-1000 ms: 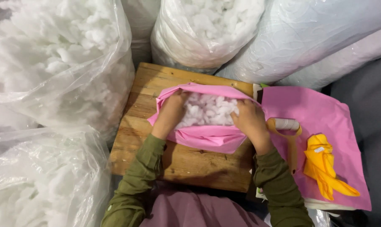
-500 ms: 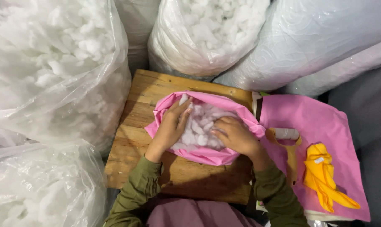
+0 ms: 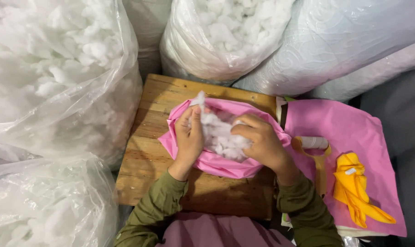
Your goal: Cleaning a pink pillowcase with a lint roller and then stuffing it with white fiberfill from large storage bags.
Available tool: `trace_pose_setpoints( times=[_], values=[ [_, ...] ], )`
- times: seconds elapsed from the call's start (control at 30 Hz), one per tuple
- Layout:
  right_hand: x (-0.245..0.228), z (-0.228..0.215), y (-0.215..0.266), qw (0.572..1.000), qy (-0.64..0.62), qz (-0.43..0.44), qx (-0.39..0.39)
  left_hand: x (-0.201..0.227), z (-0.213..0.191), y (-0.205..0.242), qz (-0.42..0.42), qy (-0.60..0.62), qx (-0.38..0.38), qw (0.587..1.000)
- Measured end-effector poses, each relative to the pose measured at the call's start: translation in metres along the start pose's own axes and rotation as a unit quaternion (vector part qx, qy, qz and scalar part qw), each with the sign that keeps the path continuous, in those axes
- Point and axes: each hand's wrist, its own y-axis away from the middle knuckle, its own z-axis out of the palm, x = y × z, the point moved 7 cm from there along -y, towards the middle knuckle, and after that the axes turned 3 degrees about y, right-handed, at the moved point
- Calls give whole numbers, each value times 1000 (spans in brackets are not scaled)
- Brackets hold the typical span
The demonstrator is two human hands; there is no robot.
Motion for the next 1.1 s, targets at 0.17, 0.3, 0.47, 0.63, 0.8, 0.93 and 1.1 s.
trace_pose_setpoints(
  times=[0.17,0.3,0.47,0.63,0.8,0.93,1.1],
  values=[
    [5,-32,5,999,0,32,12,-5,-24,-7,53,-99,-11,994],
    [-8,17,3,995,-3,37,-92,-4,36,21,75,-138,-260,953],
    [22,49,17,936,152,170,-269,-65,34,26,0,-648,-389,655],
    [30,-5,17,923,91,285,-241,-70,-1,1,104,-607,-325,717],
    [5,-51,17,960,-217,179,0,30,12,4,70,-336,-433,834],
    [7,0,26,982,-47,68,-172,32,37,22,233,-328,-405,821],
    [10,58,26,963,26,25,-267,-56,58,33,228,-515,-415,714]
  ],
)
